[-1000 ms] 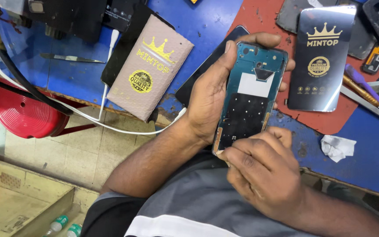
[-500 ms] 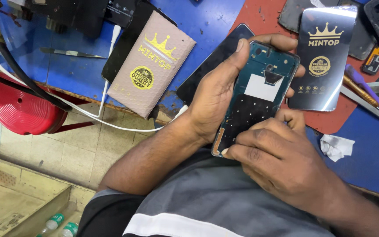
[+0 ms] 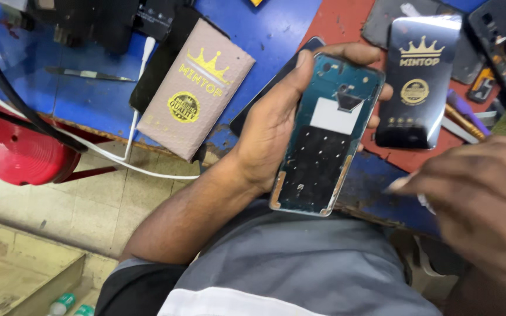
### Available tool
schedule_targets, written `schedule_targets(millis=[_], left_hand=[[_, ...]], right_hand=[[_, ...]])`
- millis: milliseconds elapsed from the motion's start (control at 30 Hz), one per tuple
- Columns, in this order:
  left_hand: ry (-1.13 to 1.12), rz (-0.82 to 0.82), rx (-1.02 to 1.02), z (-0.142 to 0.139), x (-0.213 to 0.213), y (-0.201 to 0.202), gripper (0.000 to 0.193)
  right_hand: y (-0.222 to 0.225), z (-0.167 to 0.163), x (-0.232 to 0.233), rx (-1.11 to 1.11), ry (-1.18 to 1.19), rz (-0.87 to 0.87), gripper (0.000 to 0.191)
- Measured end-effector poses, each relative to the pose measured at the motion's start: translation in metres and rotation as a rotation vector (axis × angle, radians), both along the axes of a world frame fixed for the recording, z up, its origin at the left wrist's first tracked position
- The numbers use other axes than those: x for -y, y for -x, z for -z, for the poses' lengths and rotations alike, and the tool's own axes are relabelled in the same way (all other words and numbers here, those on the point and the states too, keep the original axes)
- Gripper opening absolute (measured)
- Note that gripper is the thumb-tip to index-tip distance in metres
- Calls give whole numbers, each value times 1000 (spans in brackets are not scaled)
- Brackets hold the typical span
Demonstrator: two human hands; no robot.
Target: The person repairs a smartphone at a cluttered workbench. They remove the old battery from the phone body, connect the phone to a charger and check it as it boots, peel adhesive backing from a replacement battery, fit the new battery into the phone, and press the frame and components back together by hand.
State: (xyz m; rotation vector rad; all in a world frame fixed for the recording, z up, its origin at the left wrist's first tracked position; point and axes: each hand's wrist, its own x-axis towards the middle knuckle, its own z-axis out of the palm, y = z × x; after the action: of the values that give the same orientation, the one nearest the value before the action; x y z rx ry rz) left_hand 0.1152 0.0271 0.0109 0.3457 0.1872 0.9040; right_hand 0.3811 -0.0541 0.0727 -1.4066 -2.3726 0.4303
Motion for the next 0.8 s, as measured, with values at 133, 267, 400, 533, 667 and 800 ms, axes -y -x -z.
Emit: schedule_targets(millis=[133, 267, 400, 533, 667, 800], left_hand=[[-44, 37, -24, -15, -1, 7, 60], [-95, 81, -83, -30, -2, 6, 69], [-162, 199, -119, -42, 3, -9, 77], [-246, 310, -238, -45, 15, -30, 80], [-141, 295, -301, -34, 23, -27, 73], [-55, 84, -411, -15, 13, 3, 72]], right_hand=[[-37, 11, 9, 169, -39, 195, 26], [-44, 7, 13, 246, -98, 280, 24], [-22, -5, 19, -186, -66, 459, 19], [-1, -9, 15, -775, 309, 410, 35], [10, 4, -6, -1022, 707, 440, 32], [12, 17, -12, -1291, 638, 496, 33]])
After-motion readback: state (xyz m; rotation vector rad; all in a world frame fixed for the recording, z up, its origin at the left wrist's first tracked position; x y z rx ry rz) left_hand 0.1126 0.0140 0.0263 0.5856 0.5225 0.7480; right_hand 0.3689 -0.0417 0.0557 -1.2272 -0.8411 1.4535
